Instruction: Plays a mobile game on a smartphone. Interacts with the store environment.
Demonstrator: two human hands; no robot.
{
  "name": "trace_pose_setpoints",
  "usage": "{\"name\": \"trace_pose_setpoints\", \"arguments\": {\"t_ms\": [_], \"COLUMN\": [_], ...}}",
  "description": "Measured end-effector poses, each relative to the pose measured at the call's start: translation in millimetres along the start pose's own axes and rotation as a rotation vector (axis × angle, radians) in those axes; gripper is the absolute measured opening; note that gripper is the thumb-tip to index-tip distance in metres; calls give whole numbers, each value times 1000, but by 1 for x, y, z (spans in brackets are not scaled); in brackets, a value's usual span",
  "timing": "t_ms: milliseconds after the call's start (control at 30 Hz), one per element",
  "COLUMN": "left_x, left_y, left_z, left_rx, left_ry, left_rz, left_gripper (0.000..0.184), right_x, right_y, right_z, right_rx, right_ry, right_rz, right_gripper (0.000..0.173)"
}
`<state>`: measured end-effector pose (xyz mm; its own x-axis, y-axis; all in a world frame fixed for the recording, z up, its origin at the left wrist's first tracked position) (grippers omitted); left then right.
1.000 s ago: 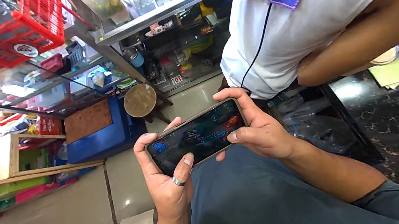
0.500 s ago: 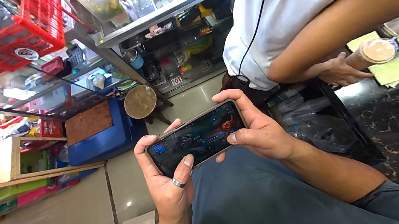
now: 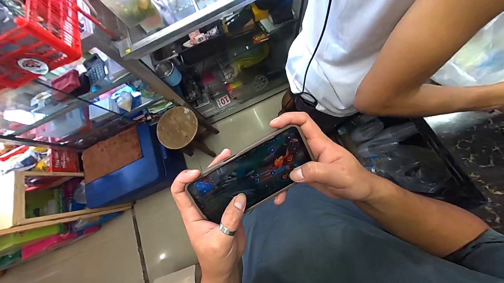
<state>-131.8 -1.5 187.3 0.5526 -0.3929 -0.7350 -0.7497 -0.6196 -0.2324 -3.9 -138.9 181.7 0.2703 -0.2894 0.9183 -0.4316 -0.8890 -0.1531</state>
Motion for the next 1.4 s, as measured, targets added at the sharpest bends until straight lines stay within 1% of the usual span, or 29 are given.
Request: {"name": "trace_pose_setpoints", "arguments": {"t_ms": [333,467,600,700,967,1067,1133,1400], "left_x": [1,1,2,2,-1,-2,-3,-3], "left_y": [-1,0,-2,-3,-4,-4,-4,-4], "left_z": [1,2,4,5,6,6,6,5], "left_rx": [-5,5,60,94,119,125,131,148], "left_ry": [8,29,144,215,224,227,235,246], "left_rz": [7,14,48,59,70,72,70,71], "left_gripper": [69,68,62,57,57,57,57,56], "right_x": [-3,-4,-2,-2,-2,-2,-1,-2], "right_y": [-1,-1,0,-1,-4,-3,-3,-3], "right_z": [1,2,0,0,-3,-4,-5,-4], "right_rx": [-37,-8,51,62,109,90,112,82], "right_ry": [8,-36,-23,-27,-64,-26,-39,-18], "right_rz": [-20,-15,-1,-5,20,15,29,25], "right_gripper": [57,56,66,67,68,67,67,68]}}
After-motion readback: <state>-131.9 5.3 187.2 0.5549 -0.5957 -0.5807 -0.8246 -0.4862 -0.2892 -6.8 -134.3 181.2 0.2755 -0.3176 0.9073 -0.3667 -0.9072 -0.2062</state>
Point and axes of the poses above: each hand's wrist, its own y-axis away from the middle knuckle, its own z-axis out of the back of the hand, x = y × z, the point moved 7 cm from there along -y, towards the middle knuckle, and after that the axes turned 14 degrees about y, right-handed, at the moved point
